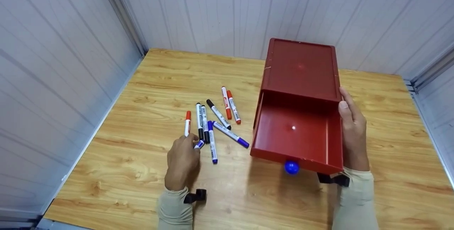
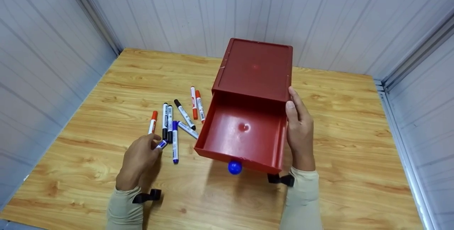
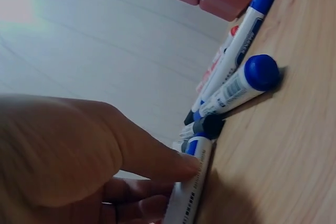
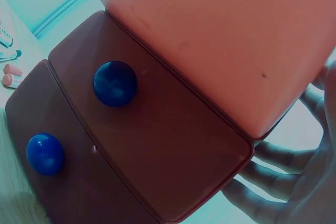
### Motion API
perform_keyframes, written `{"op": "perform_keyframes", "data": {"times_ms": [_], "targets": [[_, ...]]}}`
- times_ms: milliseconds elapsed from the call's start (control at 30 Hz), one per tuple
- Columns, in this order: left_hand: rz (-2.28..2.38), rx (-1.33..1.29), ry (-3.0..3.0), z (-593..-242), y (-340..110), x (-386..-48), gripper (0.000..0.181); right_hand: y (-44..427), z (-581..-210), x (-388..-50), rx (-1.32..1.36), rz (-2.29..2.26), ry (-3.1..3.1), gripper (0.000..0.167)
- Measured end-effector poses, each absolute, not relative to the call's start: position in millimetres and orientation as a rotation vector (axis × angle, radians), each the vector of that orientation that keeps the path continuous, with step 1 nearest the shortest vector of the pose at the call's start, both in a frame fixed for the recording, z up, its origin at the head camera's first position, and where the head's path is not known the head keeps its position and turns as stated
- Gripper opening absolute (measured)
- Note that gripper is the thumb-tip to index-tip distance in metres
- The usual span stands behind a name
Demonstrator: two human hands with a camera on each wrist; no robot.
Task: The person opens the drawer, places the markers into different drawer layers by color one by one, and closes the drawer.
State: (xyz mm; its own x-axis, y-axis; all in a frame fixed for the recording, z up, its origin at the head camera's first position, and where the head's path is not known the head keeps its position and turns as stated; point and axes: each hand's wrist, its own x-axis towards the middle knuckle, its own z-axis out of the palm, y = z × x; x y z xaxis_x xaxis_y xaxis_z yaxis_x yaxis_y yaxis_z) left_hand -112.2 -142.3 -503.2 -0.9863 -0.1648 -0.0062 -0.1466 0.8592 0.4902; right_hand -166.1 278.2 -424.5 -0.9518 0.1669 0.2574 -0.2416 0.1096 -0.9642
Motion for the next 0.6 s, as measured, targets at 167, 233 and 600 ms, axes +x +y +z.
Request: {"op": "perform_keyframes", "data": {"times_ms": [167,233,600], "targets": [[-0.749,0.2,-2.993,-504.2,-136.4,-121.7,0.02,278.0,-424.2,-166.4,0.079,1.928,-2.074,0.046],[-0.723,0.177,-2.989,-505.1,-134.2,-126.1,0.018,278.0,-423.8,-166.5,0.076,1.922,-2.079,0.046],[-0.769,0.083,-2.825,-513.7,-130.7,-135.6,0.018,277.2,-425.4,-168.7,0.103,1.927,-2.039,0.044]]}}
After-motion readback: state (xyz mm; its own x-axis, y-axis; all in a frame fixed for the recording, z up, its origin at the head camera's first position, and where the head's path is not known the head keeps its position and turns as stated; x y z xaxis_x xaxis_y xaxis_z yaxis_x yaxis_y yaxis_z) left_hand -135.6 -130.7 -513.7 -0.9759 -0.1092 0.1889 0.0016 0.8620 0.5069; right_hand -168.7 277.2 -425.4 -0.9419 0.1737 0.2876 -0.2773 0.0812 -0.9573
